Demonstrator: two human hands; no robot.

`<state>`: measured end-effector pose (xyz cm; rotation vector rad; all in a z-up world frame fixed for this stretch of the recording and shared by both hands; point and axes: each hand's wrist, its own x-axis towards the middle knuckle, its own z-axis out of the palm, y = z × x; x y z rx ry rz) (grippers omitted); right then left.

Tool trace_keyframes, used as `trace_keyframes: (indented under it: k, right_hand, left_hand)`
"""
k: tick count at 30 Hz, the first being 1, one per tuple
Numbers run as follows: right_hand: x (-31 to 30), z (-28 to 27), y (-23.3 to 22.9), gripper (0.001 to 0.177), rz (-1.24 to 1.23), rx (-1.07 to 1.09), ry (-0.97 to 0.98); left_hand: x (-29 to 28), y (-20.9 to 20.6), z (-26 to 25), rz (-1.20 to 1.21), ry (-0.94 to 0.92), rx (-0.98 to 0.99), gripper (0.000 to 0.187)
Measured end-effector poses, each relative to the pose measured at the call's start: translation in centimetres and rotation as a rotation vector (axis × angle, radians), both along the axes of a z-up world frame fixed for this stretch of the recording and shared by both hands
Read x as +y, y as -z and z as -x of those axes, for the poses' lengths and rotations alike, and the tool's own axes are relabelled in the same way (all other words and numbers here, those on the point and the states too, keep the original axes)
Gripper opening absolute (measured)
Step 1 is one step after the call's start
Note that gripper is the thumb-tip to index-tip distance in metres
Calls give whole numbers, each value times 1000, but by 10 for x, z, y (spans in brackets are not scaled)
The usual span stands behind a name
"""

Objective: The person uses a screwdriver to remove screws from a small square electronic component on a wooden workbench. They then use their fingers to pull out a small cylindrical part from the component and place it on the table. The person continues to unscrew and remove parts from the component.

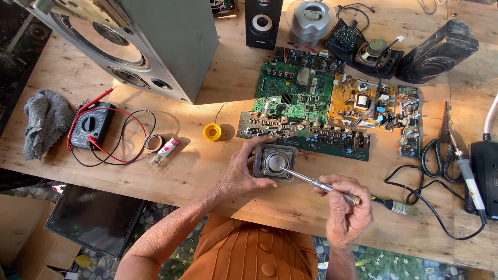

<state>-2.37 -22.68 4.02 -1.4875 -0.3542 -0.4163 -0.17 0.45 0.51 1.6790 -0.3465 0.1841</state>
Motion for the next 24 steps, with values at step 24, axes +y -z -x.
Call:
trace_keyframes:
  k: [24]
  right_hand:
    - [41, -56, -31, 14, 282, -153, -60]
  left_hand:
    - [-4, 22, -13, 163, -88, 20, 101]
